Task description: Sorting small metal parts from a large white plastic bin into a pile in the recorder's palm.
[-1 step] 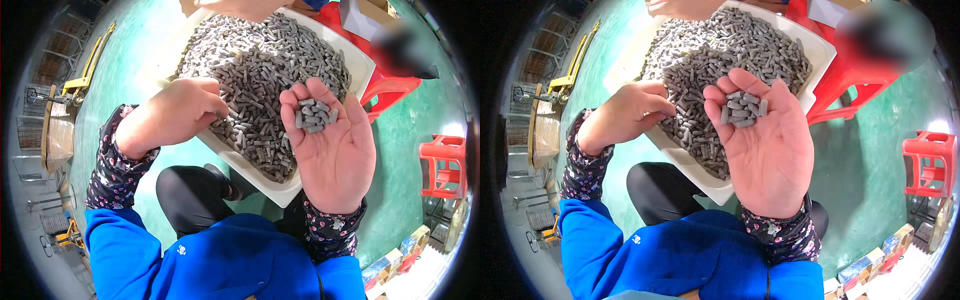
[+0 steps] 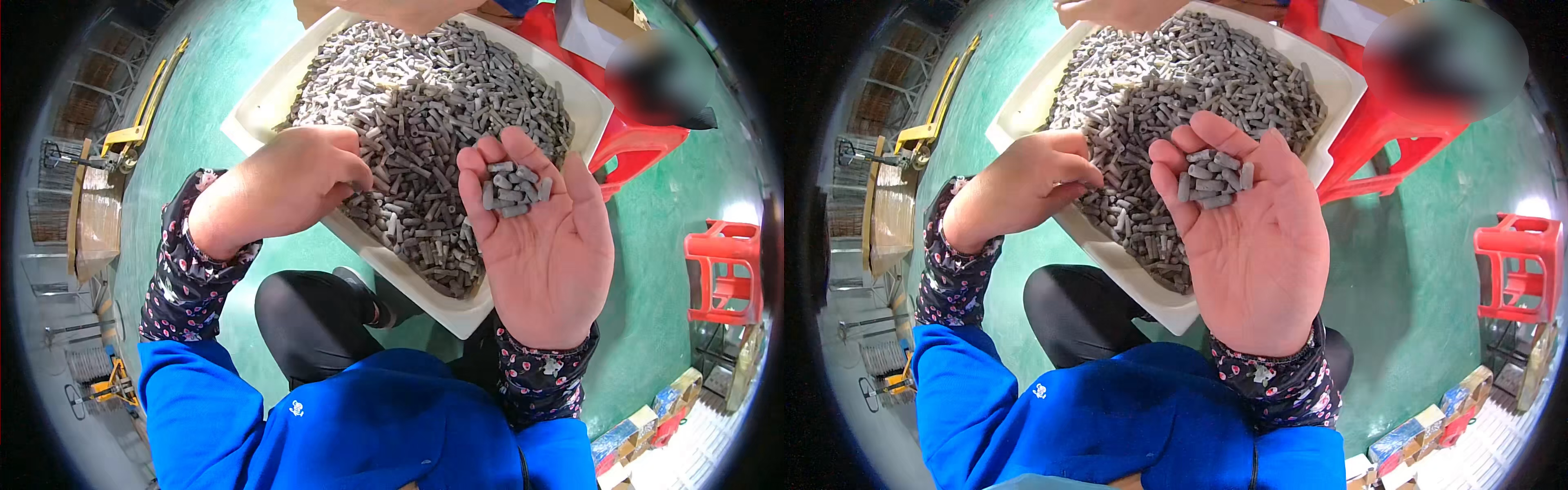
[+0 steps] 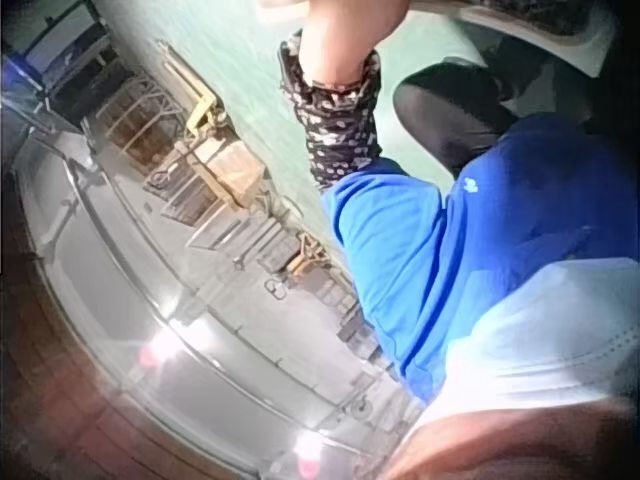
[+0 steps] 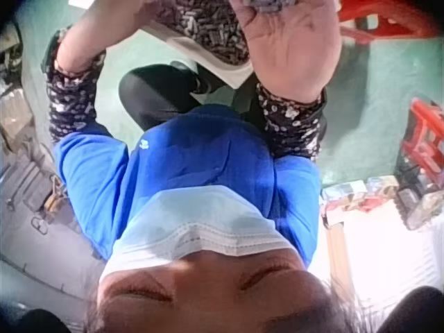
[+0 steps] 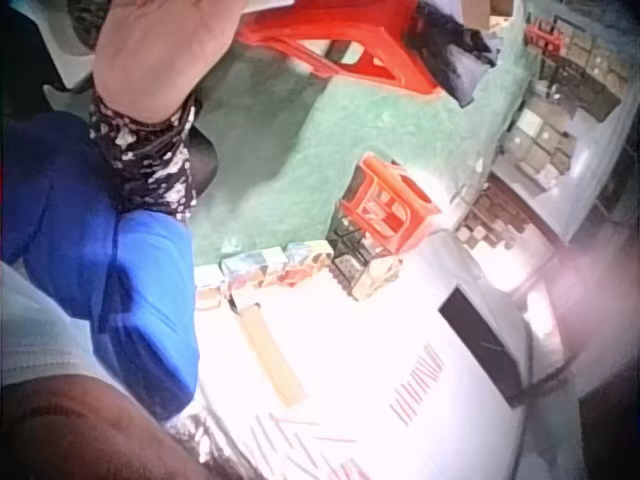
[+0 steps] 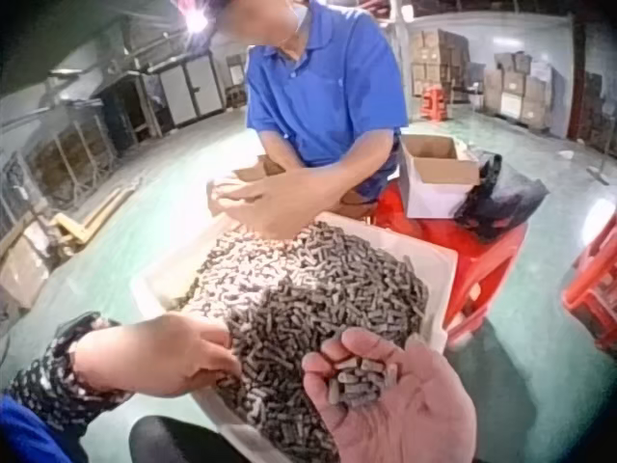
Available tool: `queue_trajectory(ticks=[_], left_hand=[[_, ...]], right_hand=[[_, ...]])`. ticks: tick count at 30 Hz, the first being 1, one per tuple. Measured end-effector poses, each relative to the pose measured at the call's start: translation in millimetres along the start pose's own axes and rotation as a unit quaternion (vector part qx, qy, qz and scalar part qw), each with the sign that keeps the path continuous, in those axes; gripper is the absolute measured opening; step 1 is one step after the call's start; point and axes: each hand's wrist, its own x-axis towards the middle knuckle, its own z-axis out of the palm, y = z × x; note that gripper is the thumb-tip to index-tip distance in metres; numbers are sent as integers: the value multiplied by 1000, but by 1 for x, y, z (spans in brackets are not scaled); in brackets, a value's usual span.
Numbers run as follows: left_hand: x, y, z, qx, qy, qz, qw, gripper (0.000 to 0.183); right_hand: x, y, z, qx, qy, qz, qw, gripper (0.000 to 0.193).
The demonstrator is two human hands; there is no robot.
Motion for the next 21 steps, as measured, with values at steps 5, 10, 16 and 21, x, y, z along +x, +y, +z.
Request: queue_trajectory(ticks=[5,10,16,21], left_hand=[[4,-2,2,72,9,24,997,15],[2,-7,6,-3,50,-20,999,9],[4,-9,1,-193,36,-149,969,8],[4,-8,-1,-421,33,-204,883,9]], right_hand=[[-2,-1,-1,11,-13,12,1000,47],[-3,1,1,8,-20,2,1000,47],[-5,1,3,1,-11,-6,1000,47],[-4,3,2,9,-14,5,1000,47]])
